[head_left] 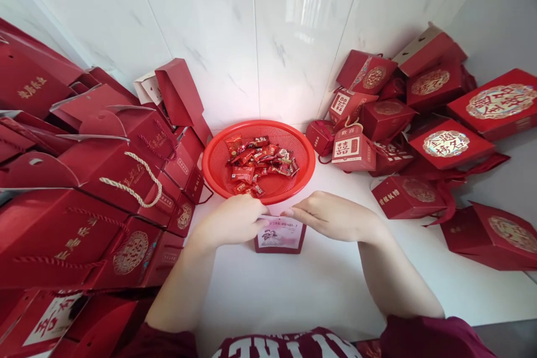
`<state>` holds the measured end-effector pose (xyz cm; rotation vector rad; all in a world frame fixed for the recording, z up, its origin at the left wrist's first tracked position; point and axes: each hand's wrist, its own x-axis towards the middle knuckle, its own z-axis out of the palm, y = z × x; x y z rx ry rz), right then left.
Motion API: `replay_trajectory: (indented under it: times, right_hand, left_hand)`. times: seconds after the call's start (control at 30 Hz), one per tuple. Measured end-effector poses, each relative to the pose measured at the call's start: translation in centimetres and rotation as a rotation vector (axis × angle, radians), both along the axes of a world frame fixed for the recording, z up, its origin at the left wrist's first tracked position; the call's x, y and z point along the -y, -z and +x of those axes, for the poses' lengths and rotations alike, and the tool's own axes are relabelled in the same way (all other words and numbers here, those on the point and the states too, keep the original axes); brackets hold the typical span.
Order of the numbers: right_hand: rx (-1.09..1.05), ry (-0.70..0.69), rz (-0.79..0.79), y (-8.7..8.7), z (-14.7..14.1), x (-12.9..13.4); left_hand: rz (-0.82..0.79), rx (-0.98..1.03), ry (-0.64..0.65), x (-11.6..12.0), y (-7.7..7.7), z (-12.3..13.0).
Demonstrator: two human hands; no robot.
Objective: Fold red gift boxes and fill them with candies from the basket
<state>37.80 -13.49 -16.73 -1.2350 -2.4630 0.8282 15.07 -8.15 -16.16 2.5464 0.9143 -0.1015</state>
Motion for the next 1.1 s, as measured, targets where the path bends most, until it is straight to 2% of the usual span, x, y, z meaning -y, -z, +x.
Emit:
replay_trajectory:
  times: [0.2, 0.33, 0.43, 0.6, 0.67, 0.77, 0.87, 0.97, 1.1]
  right_hand:
    - [0.206, -0.068, -0.062, 0.9, -0.2, -0.2]
    - [0.202, -0.079, -0.086, 1.2, -0.2, -0.6]
    - [0.179, -0.099, -0.070, 0.9, 0.1, -0.6]
    - [0.131, -0.108, 0.038, -0.2, 1.2, 0.2]
    - [0.069, -0.090, 0.103, -0.8, 1.9, 0.8]
    - [-0.105, -0.027, 0.255, -1.9, 3.4, 2.0]
    - [-0.226, 0.051, 0.354, -2.8, 4.6, 3.6]
    - [-0.313, 0.090, 0.348, -3.3, 4.6, 5.4]
    - [-0.477, 0.357, 0.342, -3.4, 4.0, 7.4]
  left_hand:
    - [-0.013, -0.148, 0.049, 1.0, 0.7, 1.1]
    - [-0.023, -0.128, 0.068, 0.9, 0.8, 1.2]
    - [-0.035, -0.082, 0.091, 1.0, 0.7, 1.1]
    - [0.082, 0.013, 0.129, 1.9, -0.4, 1.0]
    - [0.115, 0.124, 0.091, 2.5, -1.3, 0.9]
    - [0.079, 0.415, -0.031, 3.9, -2.9, 0.8]
    - [0.041, 0.669, -0.101, 5.9, -3.6, 1.3]
    - [0.041, 0.808, -0.116, 8.1, -3.4, 1.8]
    - [-0.066, 0.972, -0.283, 11.0, -2.2, 0.2]
